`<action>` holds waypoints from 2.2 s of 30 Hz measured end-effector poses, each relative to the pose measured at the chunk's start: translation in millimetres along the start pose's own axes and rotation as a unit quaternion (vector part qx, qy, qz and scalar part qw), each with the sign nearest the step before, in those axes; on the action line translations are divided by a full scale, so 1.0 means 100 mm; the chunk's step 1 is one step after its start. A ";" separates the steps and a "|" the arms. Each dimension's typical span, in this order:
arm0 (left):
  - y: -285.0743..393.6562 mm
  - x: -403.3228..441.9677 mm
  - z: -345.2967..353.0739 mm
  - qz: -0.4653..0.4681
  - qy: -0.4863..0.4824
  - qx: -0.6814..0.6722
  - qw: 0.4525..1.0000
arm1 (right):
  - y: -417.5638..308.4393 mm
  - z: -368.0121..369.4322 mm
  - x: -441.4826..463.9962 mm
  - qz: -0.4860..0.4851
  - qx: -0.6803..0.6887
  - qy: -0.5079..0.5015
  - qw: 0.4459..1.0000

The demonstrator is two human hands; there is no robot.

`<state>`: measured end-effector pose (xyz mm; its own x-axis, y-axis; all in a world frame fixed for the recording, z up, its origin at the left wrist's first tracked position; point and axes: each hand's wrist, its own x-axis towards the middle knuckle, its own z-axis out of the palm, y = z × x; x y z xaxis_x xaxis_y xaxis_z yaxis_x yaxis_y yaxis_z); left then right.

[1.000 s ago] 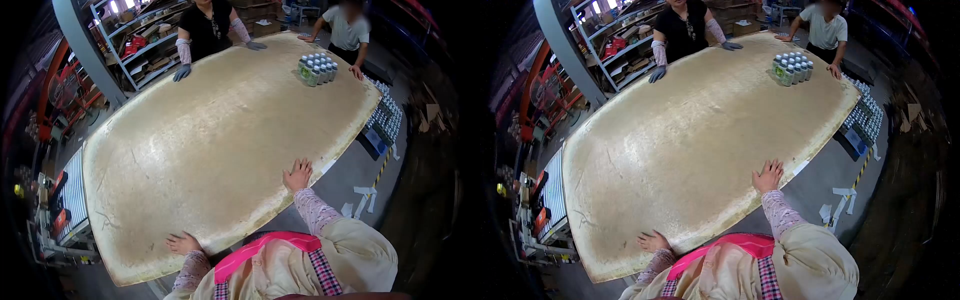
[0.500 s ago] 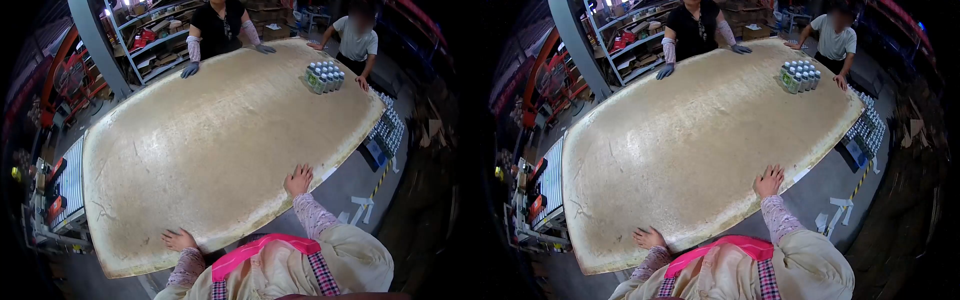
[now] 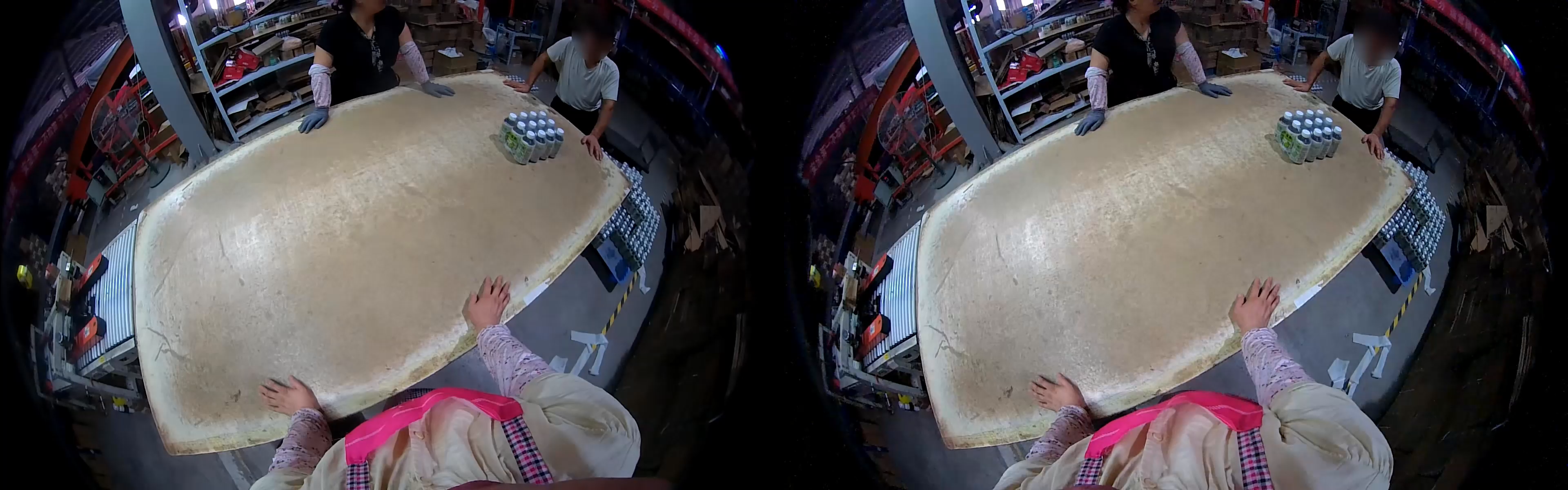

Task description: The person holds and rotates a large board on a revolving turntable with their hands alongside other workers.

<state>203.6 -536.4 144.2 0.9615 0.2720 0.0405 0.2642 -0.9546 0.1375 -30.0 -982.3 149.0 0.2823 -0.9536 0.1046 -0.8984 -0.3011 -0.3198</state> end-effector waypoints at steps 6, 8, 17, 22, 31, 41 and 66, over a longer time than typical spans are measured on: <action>0.06 -0.04 -0.13 -0.006 -0.016 -0.029 0.999 | 0.00 0.03 0.00 0.005 -0.011 0.009 1.000; 0.06 -0.04 -0.13 -0.003 -0.020 -0.023 1.000 | -0.02 -0.01 -0.01 0.007 -0.009 0.006 1.000; 0.02 -0.03 -0.05 0.002 -0.006 -0.030 1.000 | -0.03 -0.03 -0.01 0.003 -0.003 0.005 1.000; -0.01 -0.02 0.01 0.005 0.004 -0.026 1.000 | -0.02 0.00 -0.01 -0.002 -0.016 0.014 1.000; 0.02 -0.01 -0.04 0.000 -0.006 -0.029 1.000 | -0.02 -0.02 -0.01 -0.003 -0.003 0.002 1.000; 0.03 -0.02 -0.05 -0.002 -0.014 -0.024 1.000 | -0.05 -0.10 -0.02 -0.003 -0.003 -0.013 1.000; 0.03 -0.03 -0.09 0.003 -0.018 -0.017 1.000 | 0.01 0.03 0.00 -0.006 -0.010 0.015 1.000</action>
<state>201.3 -539.1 153.4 0.9651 0.2620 0.0052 0.2573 -0.9512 0.1703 -29.7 -982.8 146.0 0.2831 -0.9494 0.1360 -0.9015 -0.3118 -0.3000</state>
